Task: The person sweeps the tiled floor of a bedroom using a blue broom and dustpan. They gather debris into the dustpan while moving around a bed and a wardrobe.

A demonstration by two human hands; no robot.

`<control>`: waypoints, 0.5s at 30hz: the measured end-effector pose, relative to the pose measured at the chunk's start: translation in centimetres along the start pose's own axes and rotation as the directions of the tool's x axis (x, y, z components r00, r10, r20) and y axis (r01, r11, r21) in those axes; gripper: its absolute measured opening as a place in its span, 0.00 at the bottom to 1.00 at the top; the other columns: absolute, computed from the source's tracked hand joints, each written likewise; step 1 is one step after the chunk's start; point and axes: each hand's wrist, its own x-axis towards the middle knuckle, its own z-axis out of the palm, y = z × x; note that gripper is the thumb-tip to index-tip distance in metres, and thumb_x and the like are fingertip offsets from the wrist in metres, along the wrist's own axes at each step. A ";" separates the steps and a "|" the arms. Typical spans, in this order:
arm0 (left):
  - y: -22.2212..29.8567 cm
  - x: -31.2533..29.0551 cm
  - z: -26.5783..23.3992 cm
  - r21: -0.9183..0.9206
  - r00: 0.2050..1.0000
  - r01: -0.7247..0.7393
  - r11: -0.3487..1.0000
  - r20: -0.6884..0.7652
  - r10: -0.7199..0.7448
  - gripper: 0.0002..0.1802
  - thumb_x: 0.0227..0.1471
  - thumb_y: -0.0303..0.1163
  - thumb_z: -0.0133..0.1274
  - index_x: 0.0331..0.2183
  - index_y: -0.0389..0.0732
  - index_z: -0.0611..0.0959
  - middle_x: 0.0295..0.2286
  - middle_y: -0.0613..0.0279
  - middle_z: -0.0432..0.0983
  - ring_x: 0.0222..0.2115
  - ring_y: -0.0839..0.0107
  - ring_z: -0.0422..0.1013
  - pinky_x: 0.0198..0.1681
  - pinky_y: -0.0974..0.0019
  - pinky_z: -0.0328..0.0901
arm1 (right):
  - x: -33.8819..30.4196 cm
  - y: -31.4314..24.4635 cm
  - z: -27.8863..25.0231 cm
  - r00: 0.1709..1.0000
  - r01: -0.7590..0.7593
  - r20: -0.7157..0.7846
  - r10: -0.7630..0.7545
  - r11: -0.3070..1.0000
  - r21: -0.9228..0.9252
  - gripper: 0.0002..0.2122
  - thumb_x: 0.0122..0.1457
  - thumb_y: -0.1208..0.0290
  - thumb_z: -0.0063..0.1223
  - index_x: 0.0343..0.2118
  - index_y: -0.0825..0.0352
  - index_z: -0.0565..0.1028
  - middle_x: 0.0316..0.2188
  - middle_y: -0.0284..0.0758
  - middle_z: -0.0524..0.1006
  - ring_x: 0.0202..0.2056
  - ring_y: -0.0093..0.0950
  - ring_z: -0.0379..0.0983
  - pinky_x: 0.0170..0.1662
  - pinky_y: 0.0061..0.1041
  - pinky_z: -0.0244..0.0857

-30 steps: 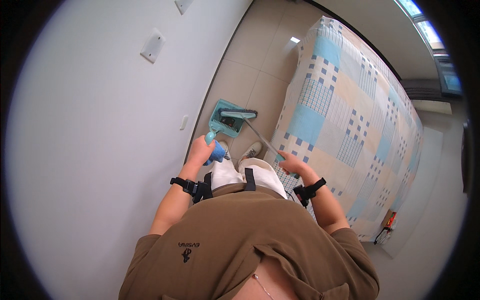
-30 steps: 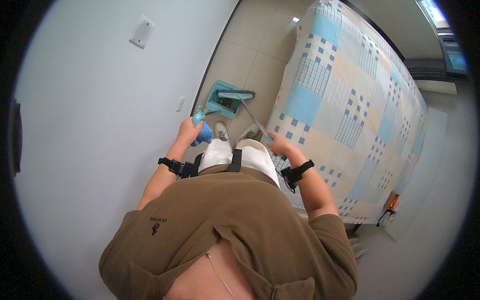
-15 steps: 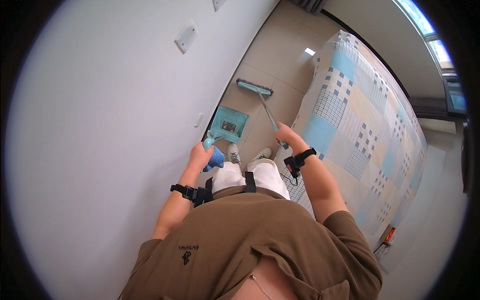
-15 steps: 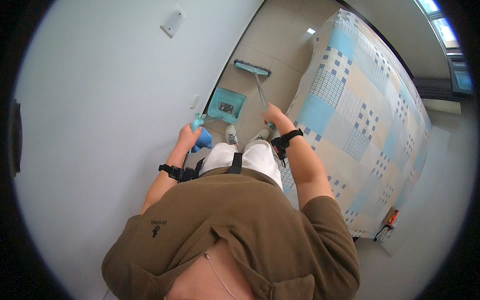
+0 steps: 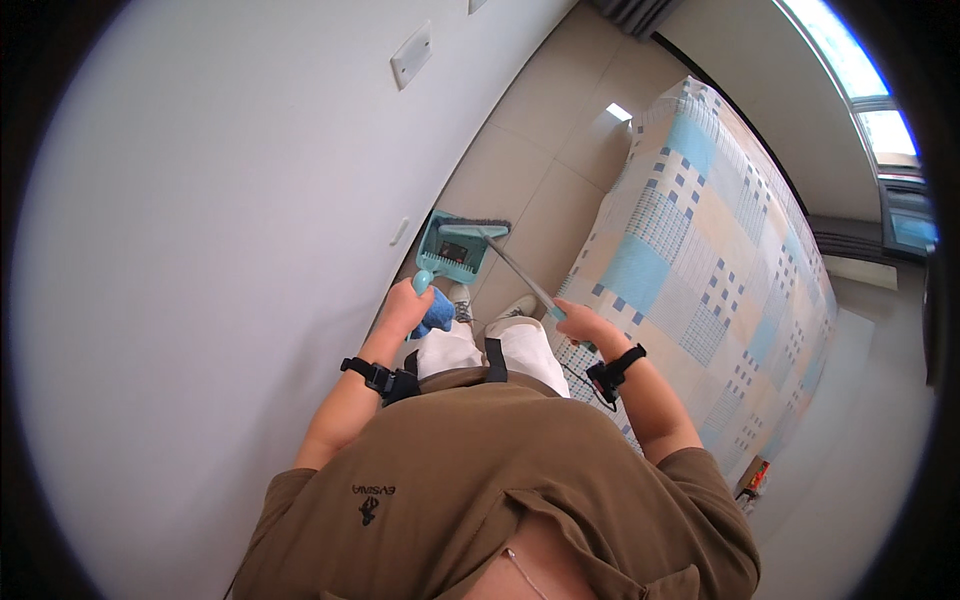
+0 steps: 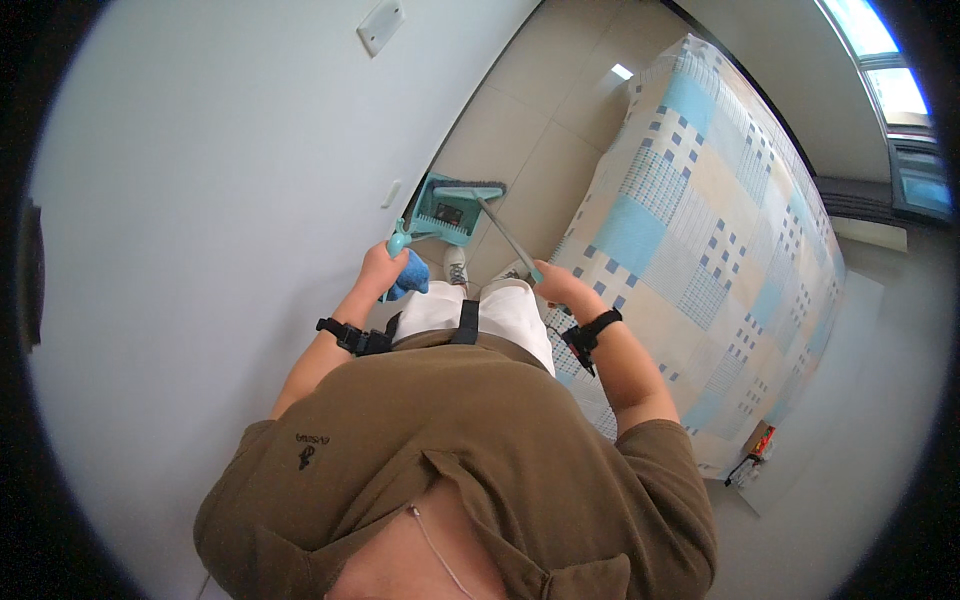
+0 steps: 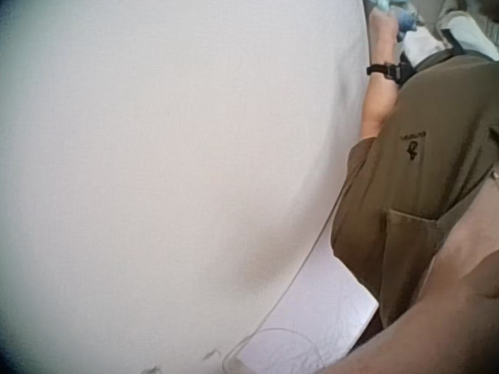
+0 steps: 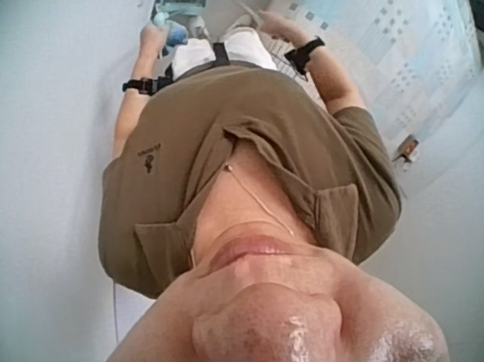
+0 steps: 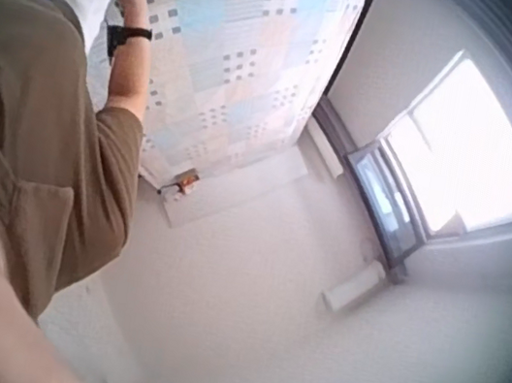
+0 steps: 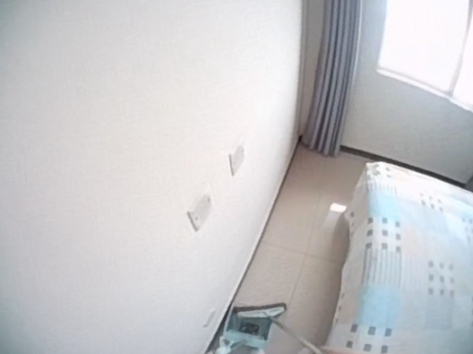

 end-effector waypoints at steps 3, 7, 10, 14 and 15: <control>1.5 0.0 -0.6 -0.024 0.999 -0.005 1.000 0.040 0.006 0.17 0.40 0.38 0.49 0.26 0.32 0.75 0.23 0.43 0.71 0.28 0.49 0.69 0.32 0.57 0.63 | -0.5 2.4 -1.3 1.000 -0.011 0.013 0.009 0.982 0.190 0.28 0.44 0.76 0.42 0.53 0.65 0.55 0.17 0.37 0.69 0.14 0.25 0.65 0.17 0.22 0.60; 1.0 0.4 -0.5 -0.016 0.999 -0.017 1.000 0.033 0.018 0.17 0.40 0.38 0.49 0.26 0.31 0.75 0.23 0.43 0.72 0.27 0.50 0.69 0.31 0.58 0.63 | -1.1 2.1 -3.1 0.998 -0.063 0.016 0.062 0.934 0.352 0.28 0.45 0.76 0.43 0.54 0.64 0.55 0.14 0.32 0.66 0.13 0.21 0.62 0.15 0.20 0.57; 0.3 0.8 -0.1 0.017 0.999 -0.040 0.999 0.021 0.040 0.17 0.41 0.38 0.48 0.26 0.31 0.75 0.22 0.45 0.72 0.25 0.53 0.70 0.29 0.59 0.63 | 1.0 2.1 -3.2 0.998 0.016 -0.068 0.012 0.919 0.394 0.29 0.43 0.77 0.42 0.53 0.68 0.54 0.14 0.34 0.67 0.13 0.23 0.63 0.15 0.23 0.57; -0.3 1.1 0.3 0.026 0.998 -0.052 0.998 0.021 0.051 0.17 0.41 0.38 0.48 0.26 0.31 0.75 0.21 0.45 0.72 0.25 0.53 0.70 0.29 0.59 0.63 | 5.7 1.5 -2.3 0.989 0.081 -0.141 -0.031 0.927 0.366 0.29 0.44 0.76 0.42 0.53 0.70 0.53 0.18 0.40 0.70 0.16 0.26 0.66 0.18 0.25 0.60; -0.4 1.2 0.4 0.026 0.998 -0.054 0.998 0.027 0.054 0.17 0.41 0.38 0.48 0.26 0.32 0.75 0.21 0.45 0.72 0.25 0.54 0.70 0.29 0.59 0.63 | 6.5 1.2 -1.8 0.987 0.057 -0.162 -0.005 0.945 0.323 0.30 0.44 0.75 0.42 0.53 0.70 0.52 0.20 0.42 0.71 0.17 0.27 0.68 0.19 0.26 0.61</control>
